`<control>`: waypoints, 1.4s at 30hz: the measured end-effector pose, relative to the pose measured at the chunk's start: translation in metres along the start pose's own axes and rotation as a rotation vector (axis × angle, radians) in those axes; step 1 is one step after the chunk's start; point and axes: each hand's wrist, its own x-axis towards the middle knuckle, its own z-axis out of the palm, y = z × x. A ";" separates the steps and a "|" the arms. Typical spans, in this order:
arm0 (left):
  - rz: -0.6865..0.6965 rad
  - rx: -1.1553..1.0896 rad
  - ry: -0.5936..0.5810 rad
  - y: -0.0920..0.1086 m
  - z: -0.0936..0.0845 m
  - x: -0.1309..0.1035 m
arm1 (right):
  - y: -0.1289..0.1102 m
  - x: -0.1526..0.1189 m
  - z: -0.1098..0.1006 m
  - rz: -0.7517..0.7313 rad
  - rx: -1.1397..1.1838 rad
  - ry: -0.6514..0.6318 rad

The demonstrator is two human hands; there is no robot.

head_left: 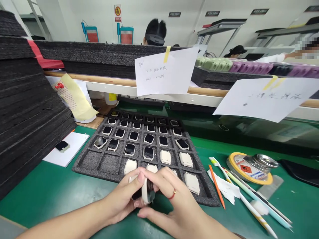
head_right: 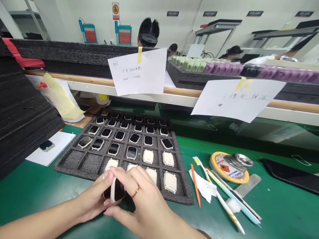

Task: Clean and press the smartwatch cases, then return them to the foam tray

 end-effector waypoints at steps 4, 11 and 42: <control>-0.013 -0.013 0.026 0.000 -0.001 -0.001 | -0.001 0.000 0.000 0.094 0.198 0.031; -0.185 -0.185 -0.024 0.005 -0.003 -0.001 | 0.000 0.001 -0.006 0.072 0.188 0.027; -0.618 0.655 -0.239 -0.014 -0.009 0.001 | 0.017 0.074 0.096 0.177 -0.112 -0.224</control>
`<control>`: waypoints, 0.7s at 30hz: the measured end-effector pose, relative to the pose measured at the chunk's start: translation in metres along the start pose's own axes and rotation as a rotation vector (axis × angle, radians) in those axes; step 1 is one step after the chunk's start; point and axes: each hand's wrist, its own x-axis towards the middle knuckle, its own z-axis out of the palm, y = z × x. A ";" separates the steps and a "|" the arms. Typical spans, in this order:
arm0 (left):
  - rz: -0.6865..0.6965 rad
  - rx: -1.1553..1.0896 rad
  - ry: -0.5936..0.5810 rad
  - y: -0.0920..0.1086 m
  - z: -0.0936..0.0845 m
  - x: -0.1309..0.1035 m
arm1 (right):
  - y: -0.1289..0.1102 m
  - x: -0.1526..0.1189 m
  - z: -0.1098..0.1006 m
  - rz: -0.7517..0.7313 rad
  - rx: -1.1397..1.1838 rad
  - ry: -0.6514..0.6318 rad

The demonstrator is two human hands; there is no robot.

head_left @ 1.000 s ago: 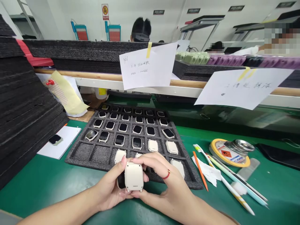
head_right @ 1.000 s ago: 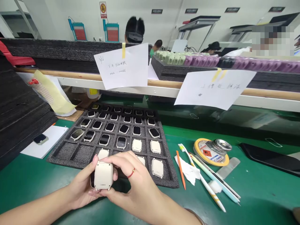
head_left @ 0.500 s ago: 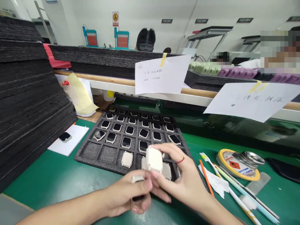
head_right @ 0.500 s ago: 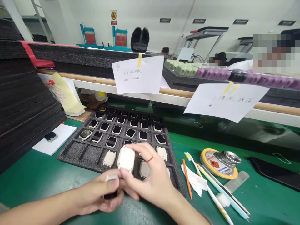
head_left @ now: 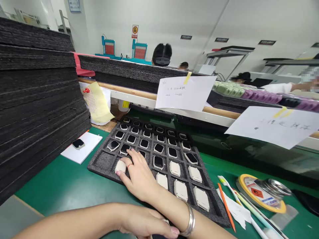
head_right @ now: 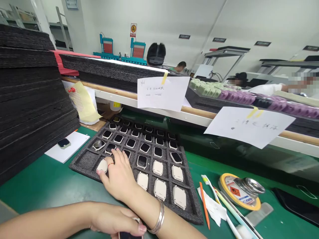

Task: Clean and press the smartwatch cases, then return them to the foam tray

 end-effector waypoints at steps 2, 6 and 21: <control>0.009 0.035 0.014 0.002 0.000 -0.004 | 0.005 -0.002 -0.003 0.016 0.034 -0.011; 0.144 -0.025 0.004 0.005 -0.001 -0.007 | 0.013 -0.018 -0.037 0.059 0.119 0.031; 0.521 -0.851 0.111 0.013 -0.002 -0.007 | 0.011 -0.096 -0.081 -0.070 0.151 0.138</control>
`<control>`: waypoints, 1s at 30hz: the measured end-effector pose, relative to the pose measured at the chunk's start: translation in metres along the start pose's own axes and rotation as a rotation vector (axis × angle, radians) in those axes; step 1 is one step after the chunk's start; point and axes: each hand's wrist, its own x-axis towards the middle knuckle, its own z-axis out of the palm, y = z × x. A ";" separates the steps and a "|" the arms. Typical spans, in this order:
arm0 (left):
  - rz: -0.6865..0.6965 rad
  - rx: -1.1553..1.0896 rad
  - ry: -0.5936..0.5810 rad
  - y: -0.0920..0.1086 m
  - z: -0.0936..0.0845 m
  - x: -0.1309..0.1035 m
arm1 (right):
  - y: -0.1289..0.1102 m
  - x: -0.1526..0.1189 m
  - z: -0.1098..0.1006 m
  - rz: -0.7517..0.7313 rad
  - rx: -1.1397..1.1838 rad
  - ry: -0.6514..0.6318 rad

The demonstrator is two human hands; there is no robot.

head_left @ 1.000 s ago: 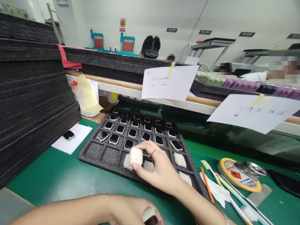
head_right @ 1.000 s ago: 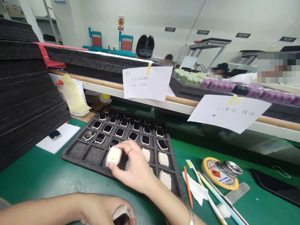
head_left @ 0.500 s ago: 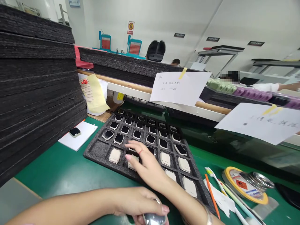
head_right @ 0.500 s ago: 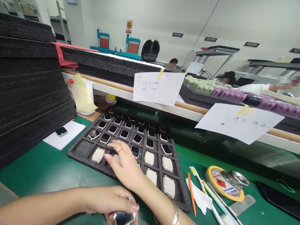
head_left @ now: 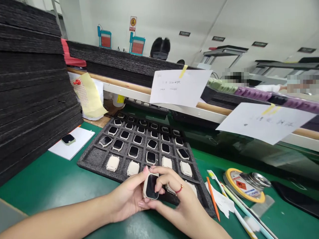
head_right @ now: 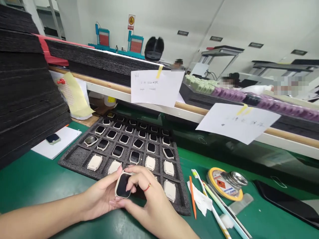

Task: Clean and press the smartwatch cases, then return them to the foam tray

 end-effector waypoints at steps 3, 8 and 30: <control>-0.025 -0.034 -0.002 0.001 0.000 -0.001 | -0.002 0.002 0.000 -0.029 0.013 0.039; -0.030 -0.054 -0.018 0.001 -0.001 0.000 | -0.004 0.003 -0.002 -0.055 0.031 0.111; -0.043 -0.058 -0.125 0.002 -0.011 -0.003 | 0.003 0.000 0.005 -0.017 0.163 0.146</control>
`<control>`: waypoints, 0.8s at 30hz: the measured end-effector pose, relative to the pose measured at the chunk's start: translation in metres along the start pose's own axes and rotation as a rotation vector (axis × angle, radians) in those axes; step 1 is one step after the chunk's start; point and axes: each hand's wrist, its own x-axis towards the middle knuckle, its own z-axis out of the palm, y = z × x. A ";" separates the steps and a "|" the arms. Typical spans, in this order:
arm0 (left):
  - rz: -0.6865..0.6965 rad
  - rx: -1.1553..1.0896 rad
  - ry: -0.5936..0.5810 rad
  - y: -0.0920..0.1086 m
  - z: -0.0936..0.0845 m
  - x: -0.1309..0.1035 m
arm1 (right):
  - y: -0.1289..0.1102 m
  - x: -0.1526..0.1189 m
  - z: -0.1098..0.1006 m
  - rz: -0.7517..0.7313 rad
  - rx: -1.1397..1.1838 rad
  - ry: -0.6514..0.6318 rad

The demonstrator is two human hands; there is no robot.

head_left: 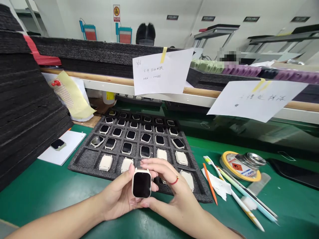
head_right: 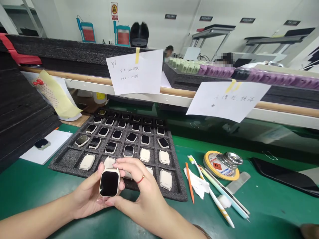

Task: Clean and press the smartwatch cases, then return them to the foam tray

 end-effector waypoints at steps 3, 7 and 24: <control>-0.001 0.014 0.007 0.001 0.001 0.000 | 0.000 0.000 -0.001 -0.006 0.002 -0.006; 0.000 0.021 0.001 0.002 0.003 0.000 | -0.002 -0.001 -0.004 -0.021 0.009 -0.022; 0.002 0.014 -0.005 0.003 0.009 0.001 | -0.009 -0.014 -0.022 -0.393 -0.267 0.032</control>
